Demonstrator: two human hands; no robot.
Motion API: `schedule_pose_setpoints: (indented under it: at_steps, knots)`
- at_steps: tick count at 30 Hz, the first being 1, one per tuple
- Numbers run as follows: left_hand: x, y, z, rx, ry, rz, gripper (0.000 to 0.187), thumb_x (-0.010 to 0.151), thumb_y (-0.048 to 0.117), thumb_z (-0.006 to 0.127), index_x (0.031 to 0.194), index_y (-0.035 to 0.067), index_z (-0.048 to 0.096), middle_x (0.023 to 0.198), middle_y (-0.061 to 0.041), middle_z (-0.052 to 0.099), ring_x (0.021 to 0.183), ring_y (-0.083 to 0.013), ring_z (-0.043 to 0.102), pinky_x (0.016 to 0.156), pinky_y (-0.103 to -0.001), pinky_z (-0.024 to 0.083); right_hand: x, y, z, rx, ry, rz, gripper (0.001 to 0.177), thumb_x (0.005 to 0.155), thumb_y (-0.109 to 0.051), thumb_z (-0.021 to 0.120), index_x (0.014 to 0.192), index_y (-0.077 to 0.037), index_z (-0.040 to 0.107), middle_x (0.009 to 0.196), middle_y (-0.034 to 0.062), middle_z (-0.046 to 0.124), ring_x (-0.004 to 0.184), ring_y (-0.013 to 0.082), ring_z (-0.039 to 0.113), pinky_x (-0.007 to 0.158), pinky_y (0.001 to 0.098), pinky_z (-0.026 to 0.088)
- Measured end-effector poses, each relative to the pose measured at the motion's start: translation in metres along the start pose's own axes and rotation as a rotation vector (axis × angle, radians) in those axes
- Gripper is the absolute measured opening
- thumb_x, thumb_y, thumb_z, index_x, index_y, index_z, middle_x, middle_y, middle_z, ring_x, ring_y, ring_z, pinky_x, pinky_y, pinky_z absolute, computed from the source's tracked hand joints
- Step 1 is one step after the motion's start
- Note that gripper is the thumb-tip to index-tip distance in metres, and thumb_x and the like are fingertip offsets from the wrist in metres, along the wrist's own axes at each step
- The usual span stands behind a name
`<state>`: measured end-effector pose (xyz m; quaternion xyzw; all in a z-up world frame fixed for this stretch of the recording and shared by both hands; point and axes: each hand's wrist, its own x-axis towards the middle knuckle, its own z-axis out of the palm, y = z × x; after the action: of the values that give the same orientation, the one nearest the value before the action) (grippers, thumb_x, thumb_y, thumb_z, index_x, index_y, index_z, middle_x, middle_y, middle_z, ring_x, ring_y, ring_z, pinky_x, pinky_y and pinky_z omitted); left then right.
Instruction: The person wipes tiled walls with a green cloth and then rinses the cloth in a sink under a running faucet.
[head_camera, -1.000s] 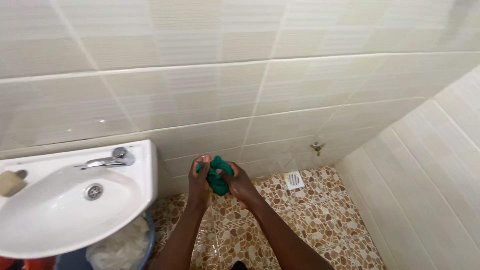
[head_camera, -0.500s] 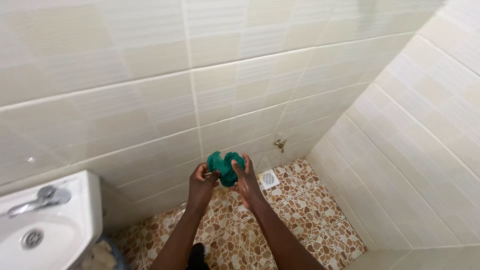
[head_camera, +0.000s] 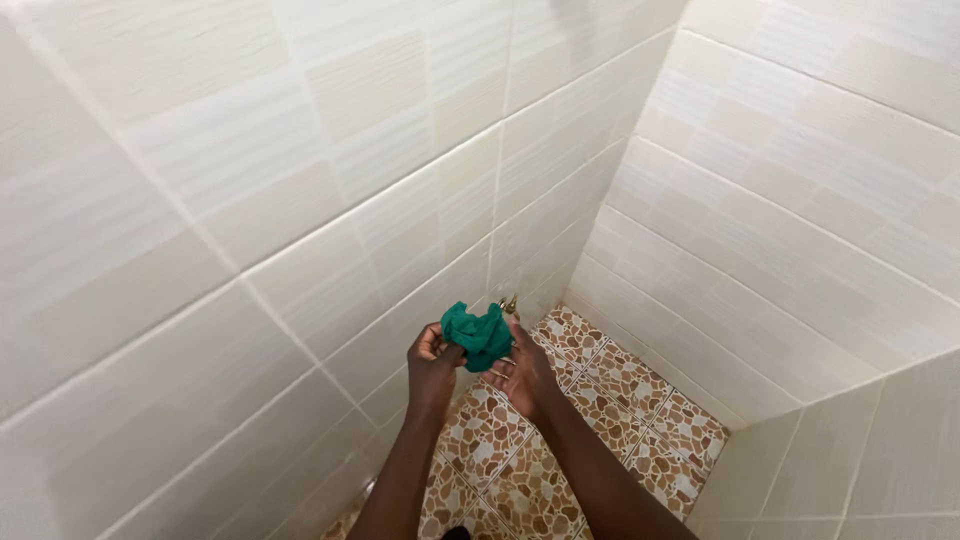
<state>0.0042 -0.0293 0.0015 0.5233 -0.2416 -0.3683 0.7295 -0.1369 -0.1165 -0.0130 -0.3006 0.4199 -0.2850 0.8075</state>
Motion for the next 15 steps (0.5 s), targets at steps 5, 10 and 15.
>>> schedule_pose_setpoints:
  at_steps: [5,10,15]
  knots:
    - [0.017,-0.003,0.037,0.189,-0.019,0.133,0.022,0.086,0.002,0.070,0.108,0.000,0.069,0.095,-0.003,0.070,0.086,-0.0101,0.062,0.079,-0.030,0.054,0.039,0.005,-0.050,0.175,-0.108,-0.159,0.045,0.106,-0.043,0.064,0.131,-0.007,0.054,0.113,0.0091,0.056,0.094,0.0241,0.055,0.092,0.0439,0.052]
    - [0.039,0.006,0.076,0.183,-0.037,0.124,0.022,0.088,0.004,0.071,0.109,0.000,0.068,0.092,-0.002,0.068,0.083,-0.0085,0.063,0.075,-0.027,0.054,0.043,-0.033,-0.061,0.117,-0.105,-0.132,0.038,0.099,-0.038,0.071,0.125,-0.019,0.051,0.102,0.0039,0.051,0.093,0.0221,0.055,0.086,0.0455,0.052]
    - [0.067,-0.001,0.132,0.082,-0.004,0.041,0.016,0.094,0.011,0.067,0.109,0.005,0.066,0.082,-0.001,0.066,0.070,-0.0082,0.058,0.066,-0.024,0.051,0.025,-0.099,-0.055,-0.023,-0.238,-0.079,0.064,0.094,-0.058,0.062,0.147,-0.025,0.045,0.117,0.0037,0.056,0.100,0.0194,0.059,0.083,0.0423,0.051]
